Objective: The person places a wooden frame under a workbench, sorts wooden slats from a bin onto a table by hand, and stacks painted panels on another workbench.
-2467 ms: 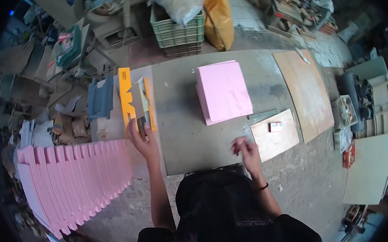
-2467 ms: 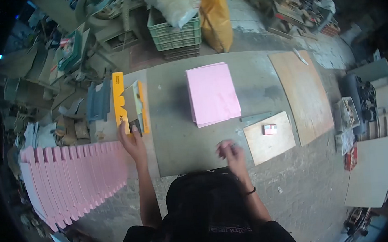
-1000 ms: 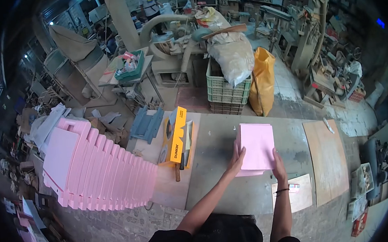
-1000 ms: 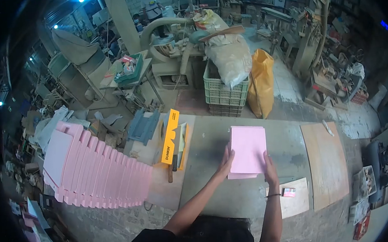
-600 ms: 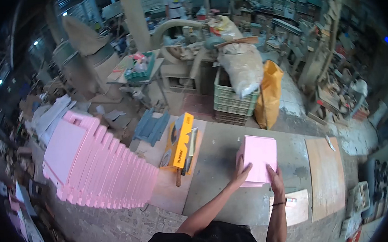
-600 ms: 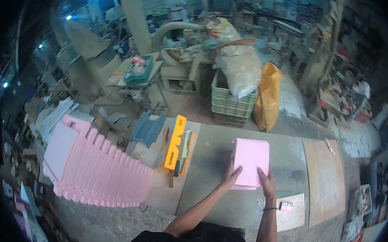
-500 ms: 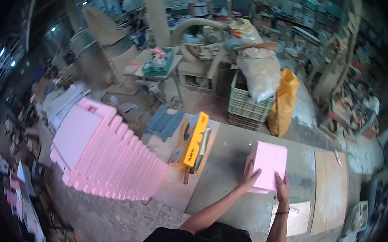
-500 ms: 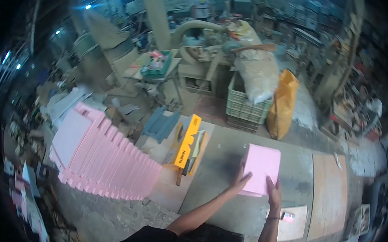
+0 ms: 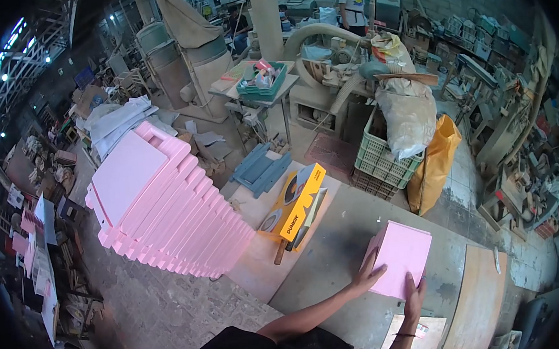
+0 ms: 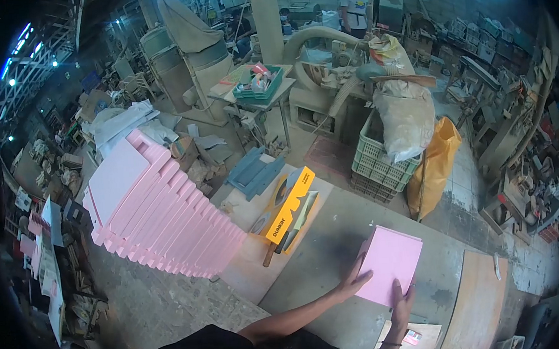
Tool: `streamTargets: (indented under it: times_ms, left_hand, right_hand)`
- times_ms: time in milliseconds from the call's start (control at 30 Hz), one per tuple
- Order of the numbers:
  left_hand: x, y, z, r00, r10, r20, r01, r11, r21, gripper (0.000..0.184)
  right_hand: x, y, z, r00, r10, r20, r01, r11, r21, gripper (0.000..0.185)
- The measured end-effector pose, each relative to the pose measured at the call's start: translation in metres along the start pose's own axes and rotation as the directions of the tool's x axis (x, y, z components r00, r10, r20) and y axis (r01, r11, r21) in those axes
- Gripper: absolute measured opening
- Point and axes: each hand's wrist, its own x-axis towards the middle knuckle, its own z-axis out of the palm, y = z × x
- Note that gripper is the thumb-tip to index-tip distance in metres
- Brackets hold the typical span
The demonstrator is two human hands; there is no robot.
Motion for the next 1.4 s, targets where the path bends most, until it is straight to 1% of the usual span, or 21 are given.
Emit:
streamTargets:
  times_ms: [100, 267, 300, 333, 433, 533, 567, 667, 767, 800, 833, 867, 900, 933, 1067, 1133, 1167, 1200, 1233, 1333, 1400]
  left_hand:
    - [-0.015, 0.025, -0.01, 1.0, 0.016, -0.004, -0.016, 0.992, -0.128, 0.076]
    - [-0.031, 0.101, -0.041, 0.999, -0.039, 0.038, 0.051, 0.918, -0.394, 0.08]
    - [-0.034, 0.112, -0.049, 1.0, 0.003, 0.003, -0.002, 0.95, -0.311, 0.084]
    - [-0.041, 0.125, -0.053, 0.997, -0.057, -0.061, 0.041, 0.97, -0.24, 0.084]
    - [-0.057, 0.111, -0.083, 0.937, -0.321, 0.14, 0.35, 0.849, -0.397, 0.083]
    - [-0.102, 0.087, -0.114, 0.905, -0.419, 0.071, 0.403, 0.794, -0.454, 0.08]
    - [-0.121, 0.082, -0.123, 0.924, -0.382, 0.018, 0.346, 0.816, -0.463, 0.083]
    - [-0.159, 0.112, -0.143, 0.911, -0.402, -0.093, 0.355, 0.879, -0.317, 0.088]
    - [-0.177, 0.098, -0.158, 0.954, -0.298, -0.04, 0.294, 0.952, -0.086, 0.112]
    - [-0.178, 0.11, -0.157, 0.95, -0.311, -0.018, 0.31, 0.949, -0.066, 0.119]
    - [-0.175, 0.116, -0.154, 0.93, -0.366, -0.007, 0.365, 0.925, 0.105, 0.122]
    - [-0.179, 0.076, -0.158, 0.971, -0.234, 0.049, 0.222, 0.958, 0.179, 0.125]
    - [-0.177, 0.065, -0.153, 0.975, -0.203, 0.095, 0.187, 0.971, 0.151, 0.125]
    - [-0.169, 0.055, -0.152, 0.981, -0.155, 0.118, 0.14, 0.982, 0.128, 0.125]
    - [-0.163, -0.015, -0.148, 0.942, -0.178, 0.285, 0.045, 0.907, 0.418, 0.114]
    - [-0.162, -0.033, -0.143, 0.945, -0.139, 0.297, -0.011, 0.891, 0.455, 0.109]
    - [-0.161, -0.042, -0.146, 0.946, -0.118, 0.303, -0.042, 0.88, 0.473, 0.106]
    - [-0.159, -0.044, -0.143, 0.946, -0.097, 0.31, -0.072, 0.868, 0.491, 0.103]
    - [-0.156, -0.047, -0.142, 0.942, -0.056, 0.332, -0.112, 0.878, 0.466, 0.088]
    - [-0.154, -0.051, -0.141, 0.918, -0.025, 0.396, -0.17, 0.876, 0.451, 0.057]
    - [-0.151, -0.055, -0.147, 0.887, -0.079, 0.455, -0.187, 0.84, 0.509, 0.056]
  right_hand:
    - [-0.018, -0.003, 0.005, 0.994, -0.089, -0.069, 0.082, 0.992, -0.092, 0.066]
    - [-0.052, -0.01, 0.016, 0.982, -0.19, -0.009, 0.191, 0.982, 0.003, 0.08]
    - [-0.059, -0.016, 0.022, 0.977, -0.213, 0.013, 0.212, 0.977, 0.032, 0.084]
    - [-0.066, -0.024, 0.03, 0.978, -0.206, 0.037, 0.205, 0.979, 0.017, 0.088]
    - [-0.079, -0.023, 0.044, 0.938, -0.277, 0.209, 0.299, 0.951, -0.079, 0.089]
    - [-0.097, -0.024, 0.062, 0.842, -0.382, 0.381, 0.503, 0.81, -0.3, 0.091]
    - [-0.104, -0.018, 0.069, 0.84, -0.37, 0.398, 0.492, 0.829, -0.266, 0.101]
    - [-0.132, -0.013, 0.106, 0.91, -0.314, 0.269, 0.286, 0.948, 0.138, 0.111]
    - [-0.145, 0.027, 0.091, 0.855, 0.259, 0.449, -0.278, 0.96, -0.026, 0.101]
    - [-0.143, 0.025, 0.095, 0.843, 0.123, 0.524, -0.101, 0.992, -0.072, 0.082]
    - [-0.149, 0.019, 0.085, 0.815, 0.267, 0.514, -0.294, 0.955, -0.03, 0.067]
    - [-0.145, 0.044, 0.074, 0.796, 0.313, 0.519, -0.261, 0.95, -0.172, 0.06]
    - [-0.142, 0.02, 0.08, 0.807, 0.316, 0.499, -0.184, 0.938, -0.295, 0.05]
    - [-0.137, 0.042, 0.064, 0.777, 0.3, 0.553, -0.157, 0.944, -0.291, 0.048]
    - [-0.119, 0.107, 0.041, 0.874, -0.08, 0.48, 0.256, 0.914, -0.315, 0.081]
    - [-0.115, 0.122, 0.036, 0.89, -0.152, 0.43, 0.294, 0.912, -0.286, 0.094]
    - [-0.114, 0.13, 0.037, 0.892, -0.086, 0.445, 0.205, 0.952, -0.226, 0.1]
    - [-0.113, 0.137, 0.035, 0.895, -0.096, 0.437, 0.251, 0.915, -0.314, 0.098]
    - [-0.112, 0.143, 0.034, 0.897, -0.105, 0.428, 0.293, 0.868, -0.4, 0.095]
    - [-0.11, 0.15, 0.027, 0.848, -0.145, 0.51, 0.4, 0.806, -0.436, 0.084]
    - [-0.117, 0.148, 0.027, 0.844, -0.158, 0.513, 0.41, 0.807, -0.425, 0.079]
